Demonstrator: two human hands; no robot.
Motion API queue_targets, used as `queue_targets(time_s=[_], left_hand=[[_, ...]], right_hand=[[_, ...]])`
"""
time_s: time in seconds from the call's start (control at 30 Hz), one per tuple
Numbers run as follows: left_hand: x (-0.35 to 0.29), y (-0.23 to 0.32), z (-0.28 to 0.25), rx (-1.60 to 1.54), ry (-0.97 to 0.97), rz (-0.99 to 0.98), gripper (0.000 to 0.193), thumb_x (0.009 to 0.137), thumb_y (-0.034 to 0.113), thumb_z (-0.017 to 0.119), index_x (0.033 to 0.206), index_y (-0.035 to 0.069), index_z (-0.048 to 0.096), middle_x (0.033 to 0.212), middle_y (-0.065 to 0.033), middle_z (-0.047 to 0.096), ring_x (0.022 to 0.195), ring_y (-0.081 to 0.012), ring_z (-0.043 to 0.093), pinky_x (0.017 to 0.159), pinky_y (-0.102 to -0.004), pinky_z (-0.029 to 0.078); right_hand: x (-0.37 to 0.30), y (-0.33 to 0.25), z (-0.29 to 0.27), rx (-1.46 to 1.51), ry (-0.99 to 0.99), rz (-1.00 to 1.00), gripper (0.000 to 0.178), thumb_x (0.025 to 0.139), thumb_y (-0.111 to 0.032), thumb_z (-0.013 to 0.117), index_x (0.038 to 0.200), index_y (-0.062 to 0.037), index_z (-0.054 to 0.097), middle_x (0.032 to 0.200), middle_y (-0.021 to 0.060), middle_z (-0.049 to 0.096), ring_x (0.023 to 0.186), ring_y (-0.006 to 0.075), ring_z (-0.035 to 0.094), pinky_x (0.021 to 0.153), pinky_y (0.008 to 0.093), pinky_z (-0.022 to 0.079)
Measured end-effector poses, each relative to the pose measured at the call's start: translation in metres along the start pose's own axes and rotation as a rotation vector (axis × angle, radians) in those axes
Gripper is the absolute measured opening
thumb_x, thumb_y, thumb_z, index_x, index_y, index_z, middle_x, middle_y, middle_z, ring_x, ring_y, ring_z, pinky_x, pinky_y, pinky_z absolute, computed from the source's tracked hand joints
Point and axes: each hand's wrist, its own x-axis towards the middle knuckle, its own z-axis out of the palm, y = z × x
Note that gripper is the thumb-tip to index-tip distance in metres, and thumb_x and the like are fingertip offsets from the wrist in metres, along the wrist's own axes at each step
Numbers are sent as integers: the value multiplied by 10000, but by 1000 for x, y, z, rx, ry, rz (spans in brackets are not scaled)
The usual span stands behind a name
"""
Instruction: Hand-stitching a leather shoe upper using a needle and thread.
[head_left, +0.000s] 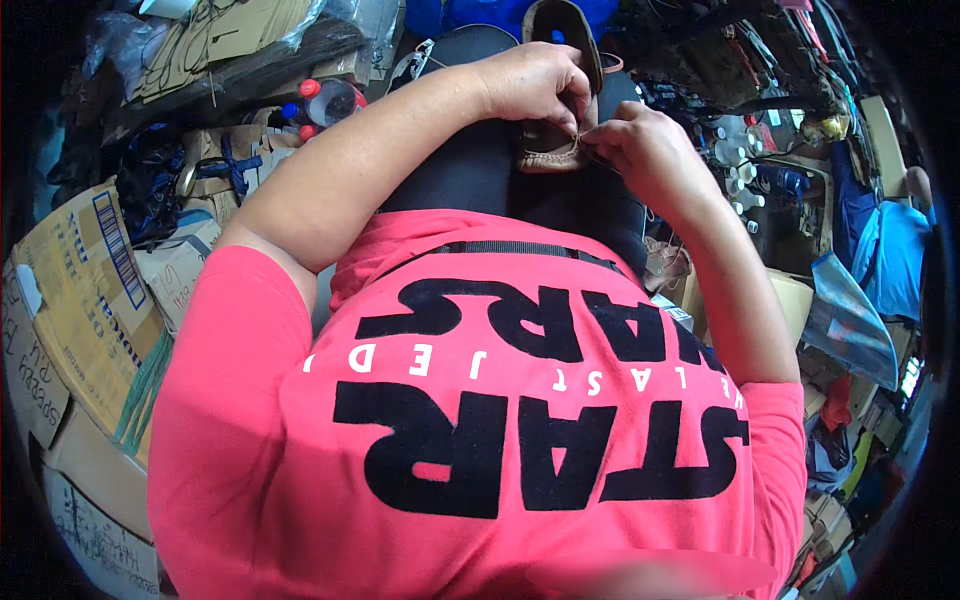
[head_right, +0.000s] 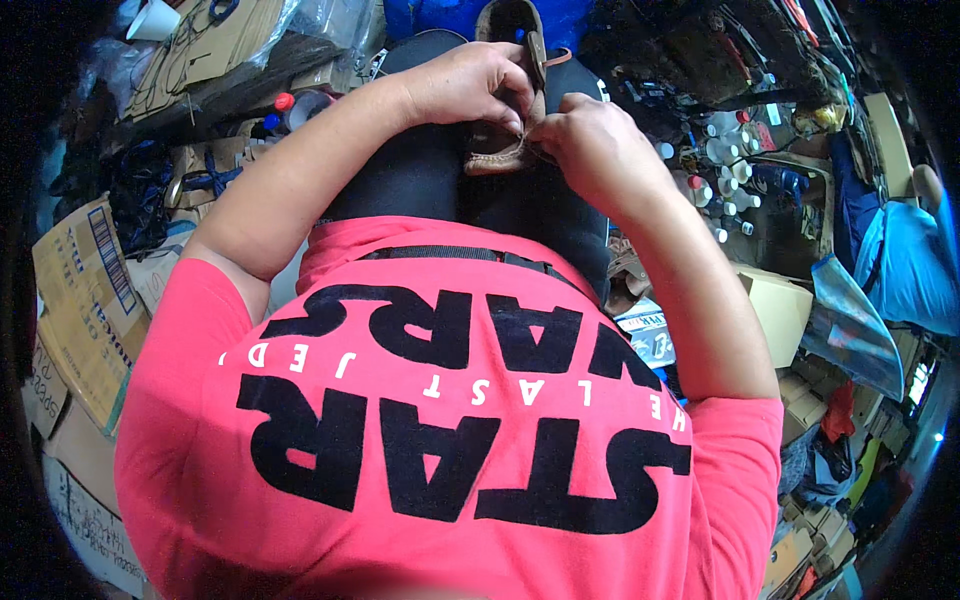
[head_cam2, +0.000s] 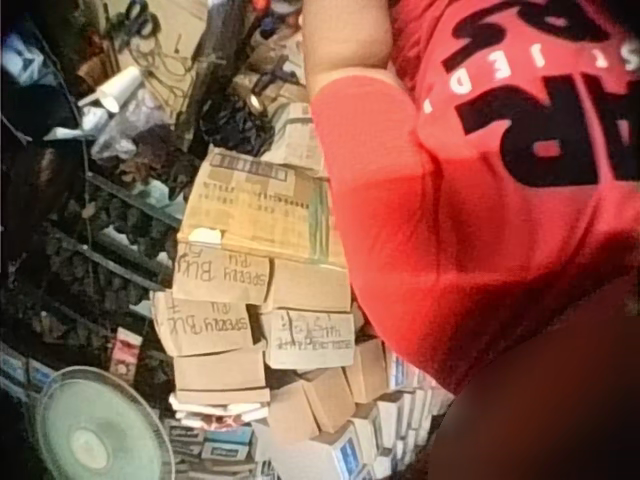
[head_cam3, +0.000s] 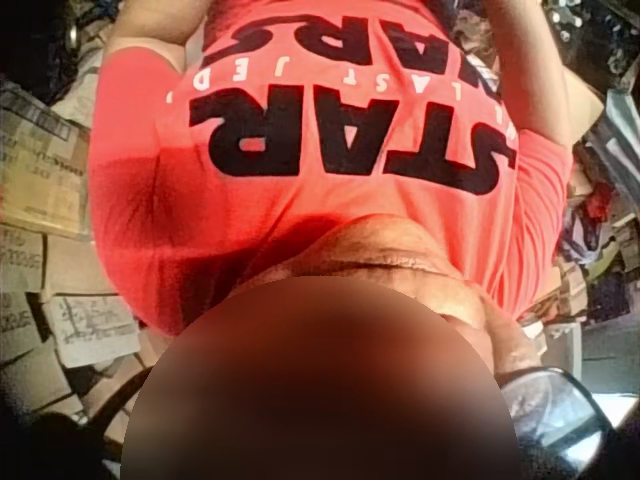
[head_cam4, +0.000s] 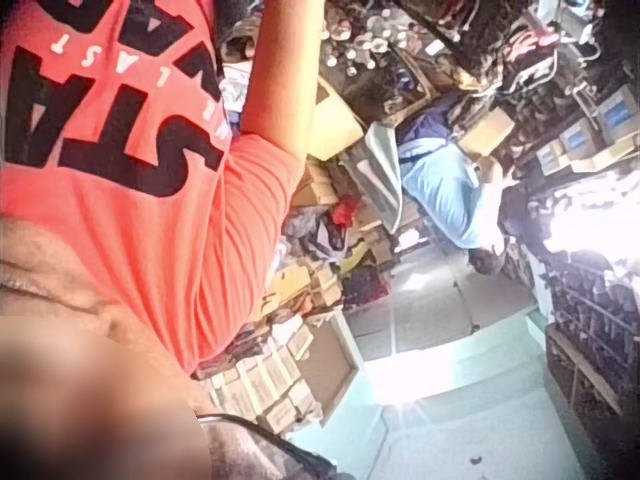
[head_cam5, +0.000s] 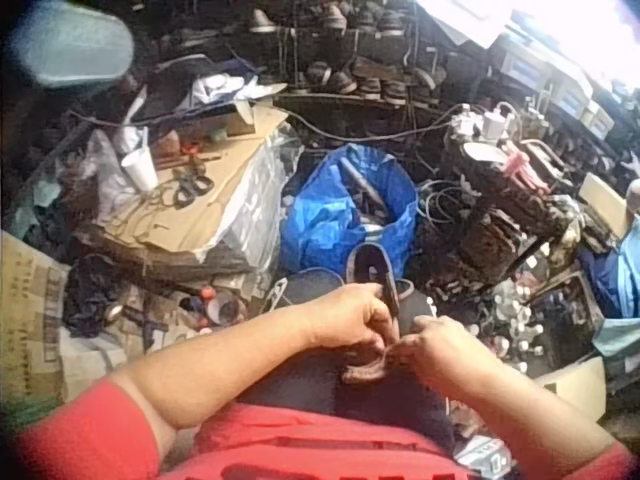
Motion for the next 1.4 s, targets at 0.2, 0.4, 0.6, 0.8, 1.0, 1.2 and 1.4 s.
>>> queue_targets(time_s=[0.2,0.4,0.6,0.8,1.0,1.2,1.4], left_hand=[[-25,24,11,209,410,-104,487,658,175,771,1095,65,587,1070,-145,562,979,-340,585,847,-399,485],[-96,43,-12,42,99,-204,305,767,124,666,1057,47,611,873,-158,636,904,-317,618,813,-376,483],[-96,-1,-40,-128,552,-411,219,918,222,538,941,30,640,913,-101,652,863,-261,624,786,-362,489],[-53,24,-10,-1772,642,-105,393,989,353,397,802,77,606,747,-100,614,774,-268,596,774,-372,461],[-86,-18,-33,-1776,673,-324,393,975,313,398,620,151,358,512,24,296,414,-124,239,576,-311,365],[-119,-48,-43,-1293,584,-503,374,967,368,469,860,34,597,959,-88,645,920,-158,610,819,-301,482],[-162,-66,-83,-361,394,-472,379,822,165,667,1178,53,607,1122,-75,618,982,-153,602,890,-283,458]], right_hand=[[2,19,19,246,157,24,157,758,-144,679,909,-105,693,771,148,605,731,302,610,673,374,491],[-59,63,2,1551,27,159,179,935,-236,537,898,-85,625,684,-42,491,625,121,486,692,288,443],[-97,102,-17,1465,422,101,167,926,-211,558,983,-71,630,775,-3,581,721,108,527,769,301,445],[-69,79,39,295,8,506,309,903,-303,603,818,-8,640,634,107,564,592,107,501,588,289,403],[-99,104,55,-38,119,289,361,928,-330,498,696,-56,535,694,154,568,696,347,546,680,431,377],[-119,114,88,692,201,475,313,932,-381,511,901,-103,652,598,-2,458,606,165,484,616,309,351],[-110,119,31,907,546,684,452,935,-417,503,1261,-109,556,1134,54,565,960,137,529,842,276,399]])
